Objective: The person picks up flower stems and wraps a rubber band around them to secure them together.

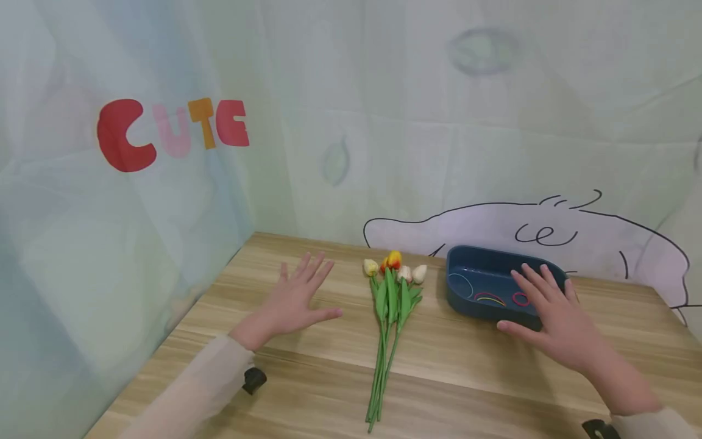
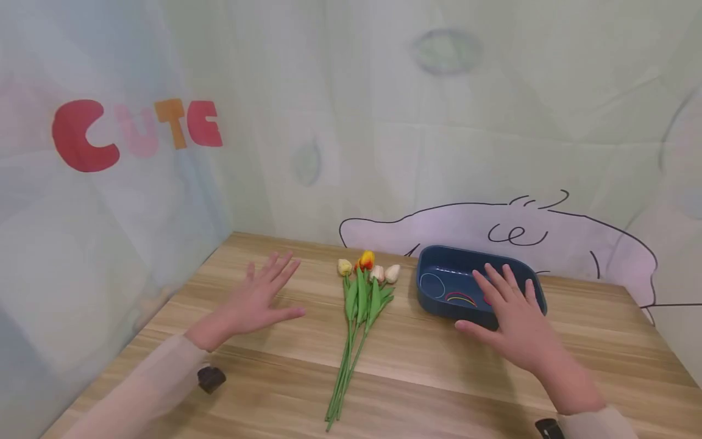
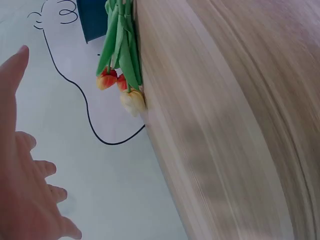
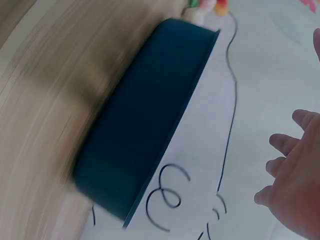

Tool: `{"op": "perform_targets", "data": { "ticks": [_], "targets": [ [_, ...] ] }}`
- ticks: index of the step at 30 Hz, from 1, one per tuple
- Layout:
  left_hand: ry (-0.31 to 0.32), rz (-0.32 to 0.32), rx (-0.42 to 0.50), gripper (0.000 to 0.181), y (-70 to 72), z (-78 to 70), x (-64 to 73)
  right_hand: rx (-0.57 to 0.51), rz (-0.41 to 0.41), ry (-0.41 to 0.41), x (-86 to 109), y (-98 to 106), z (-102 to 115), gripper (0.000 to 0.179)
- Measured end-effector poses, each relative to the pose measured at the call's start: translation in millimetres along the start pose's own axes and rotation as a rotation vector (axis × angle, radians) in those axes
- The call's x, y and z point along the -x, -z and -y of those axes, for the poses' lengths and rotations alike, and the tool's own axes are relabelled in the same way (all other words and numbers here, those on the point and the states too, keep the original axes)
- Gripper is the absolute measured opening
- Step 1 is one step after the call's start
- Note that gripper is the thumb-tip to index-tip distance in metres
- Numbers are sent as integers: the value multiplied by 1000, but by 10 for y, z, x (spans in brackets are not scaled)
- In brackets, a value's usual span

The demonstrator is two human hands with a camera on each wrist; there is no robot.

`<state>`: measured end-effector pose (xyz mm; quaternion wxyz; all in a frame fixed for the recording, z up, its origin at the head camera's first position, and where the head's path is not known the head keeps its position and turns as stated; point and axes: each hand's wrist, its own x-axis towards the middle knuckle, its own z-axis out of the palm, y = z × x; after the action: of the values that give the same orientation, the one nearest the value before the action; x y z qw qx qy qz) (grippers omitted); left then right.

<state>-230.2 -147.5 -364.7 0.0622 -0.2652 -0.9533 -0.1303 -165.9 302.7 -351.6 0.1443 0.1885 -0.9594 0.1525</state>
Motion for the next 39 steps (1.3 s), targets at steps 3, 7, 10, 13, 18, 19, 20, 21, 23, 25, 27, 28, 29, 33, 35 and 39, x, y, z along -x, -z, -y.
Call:
{"op": "perform_targets", "data": {
  "ticks": [3,7,10,13,18,19,20,21,23,25,27,28,29,33,35,39],
  "targets": [
    [8,-8,44,94,0,-36,-14,-44,-6,1,-48,-27,98,90],
    [20,-20,94,95,1,-90,-36,-101,-32,4,-105,-76,220,90],
    [20,-35,152,95,3,-141,-52,-147,-57,3,-146,-126,305,89],
    [17,-51,214,96,-4,-191,-69,-191,-65,-8,-185,-187,380,89],
    [26,-54,334,96,-57,-242,-97,-265,-36,-63,-230,-304,476,91],
    [31,-50,361,96,-71,-252,-103,-283,-32,-73,-239,-328,494,91],
    [37,-46,386,96,-84,-263,-108,-299,-25,-83,-247,-352,511,92],
    [43,-44,407,95,-97,-275,-113,-318,-20,-92,-257,-374,530,92],
    [60,-34,451,95,-121,-304,-124,-345,-9,-104,-277,-425,568,93],
    [72,-30,483,95,-144,-334,-137,-375,-4,-108,-299,-470,613,93],
    [84,-31,505,96,-168,-364,-157,-407,4,-114,-320,-509,662,93],
    [89,-32,516,96,-178,-379,-168,-422,8,-117,-328,-529,685,93],
    [99,-33,520,96,-188,-393,-179,-437,9,-119,-338,-549,710,92],
    [122,-39,561,97,-228,-446,-229,-469,15,-146,-373,-633,794,91],
    [131,-45,589,98,-257,-469,-256,-485,14,-159,-391,-686,829,91],
    [141,-66,651,97,-321,-511,-301,-528,18,-185,-421,-794,892,90]
  ]
}}
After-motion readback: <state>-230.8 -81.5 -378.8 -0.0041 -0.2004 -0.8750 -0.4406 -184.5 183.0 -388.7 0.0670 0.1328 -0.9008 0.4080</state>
